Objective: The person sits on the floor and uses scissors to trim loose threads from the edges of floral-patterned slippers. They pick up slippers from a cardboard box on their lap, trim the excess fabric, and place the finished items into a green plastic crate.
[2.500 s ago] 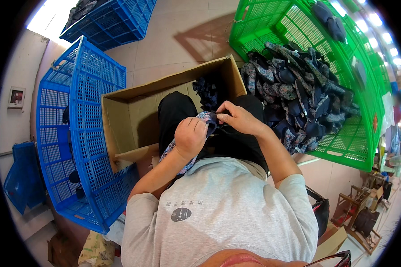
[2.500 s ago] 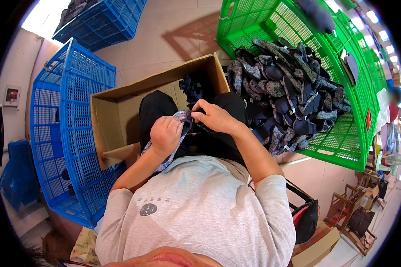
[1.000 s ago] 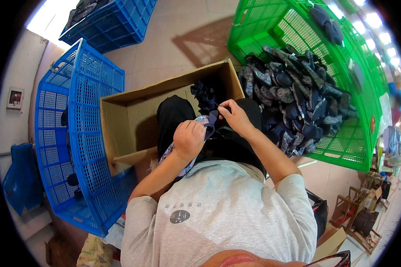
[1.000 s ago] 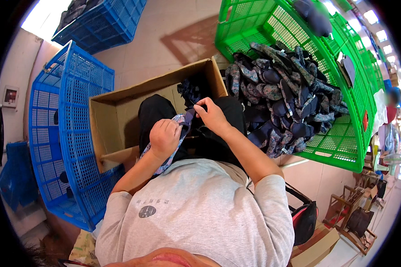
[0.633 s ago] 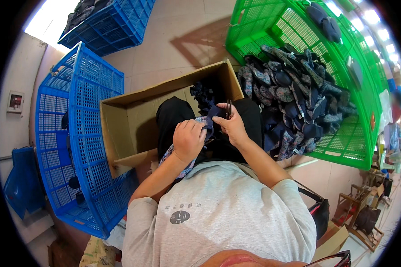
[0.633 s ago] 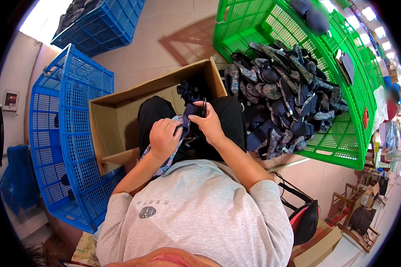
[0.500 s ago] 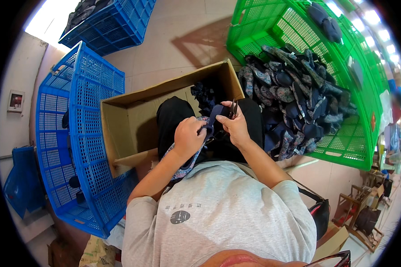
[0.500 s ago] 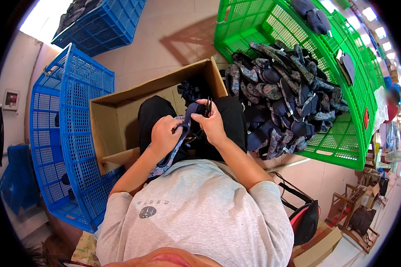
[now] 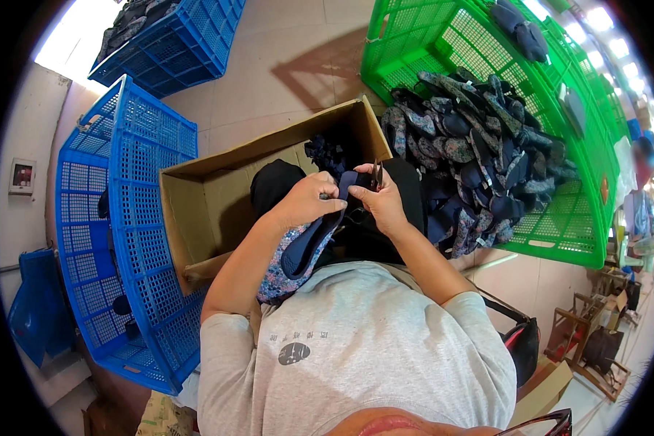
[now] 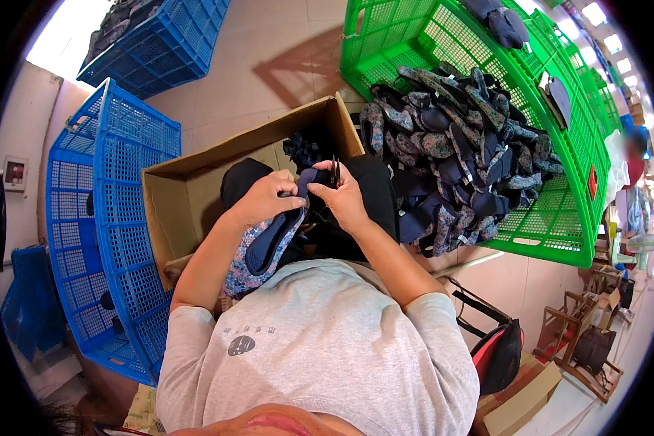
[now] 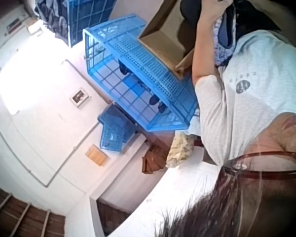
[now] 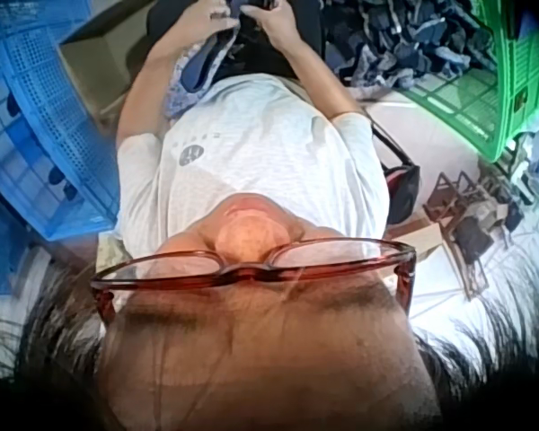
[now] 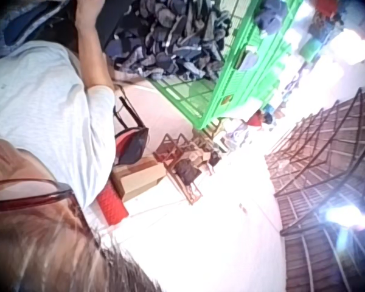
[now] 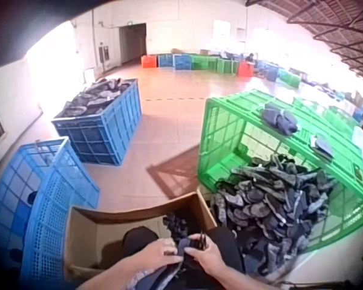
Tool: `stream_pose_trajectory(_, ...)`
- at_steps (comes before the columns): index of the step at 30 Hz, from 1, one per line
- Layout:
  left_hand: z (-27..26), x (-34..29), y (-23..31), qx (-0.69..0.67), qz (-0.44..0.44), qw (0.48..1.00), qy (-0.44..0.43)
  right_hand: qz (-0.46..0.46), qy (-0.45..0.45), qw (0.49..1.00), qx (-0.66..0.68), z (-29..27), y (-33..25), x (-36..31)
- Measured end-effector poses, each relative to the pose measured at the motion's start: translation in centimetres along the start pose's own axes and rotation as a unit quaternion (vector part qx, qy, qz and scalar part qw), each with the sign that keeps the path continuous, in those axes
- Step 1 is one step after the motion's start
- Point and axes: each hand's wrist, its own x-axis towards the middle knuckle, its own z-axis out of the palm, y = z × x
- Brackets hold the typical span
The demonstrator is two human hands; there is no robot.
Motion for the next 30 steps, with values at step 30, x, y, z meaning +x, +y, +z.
stream_pose_trajectory(30, 0.8, 3.7, -2.5, -0.307, -0.255, 0.914, -0.068, 0.14, -0.204, 0.962, -0.116, -2.3, 0.0, -0.7)
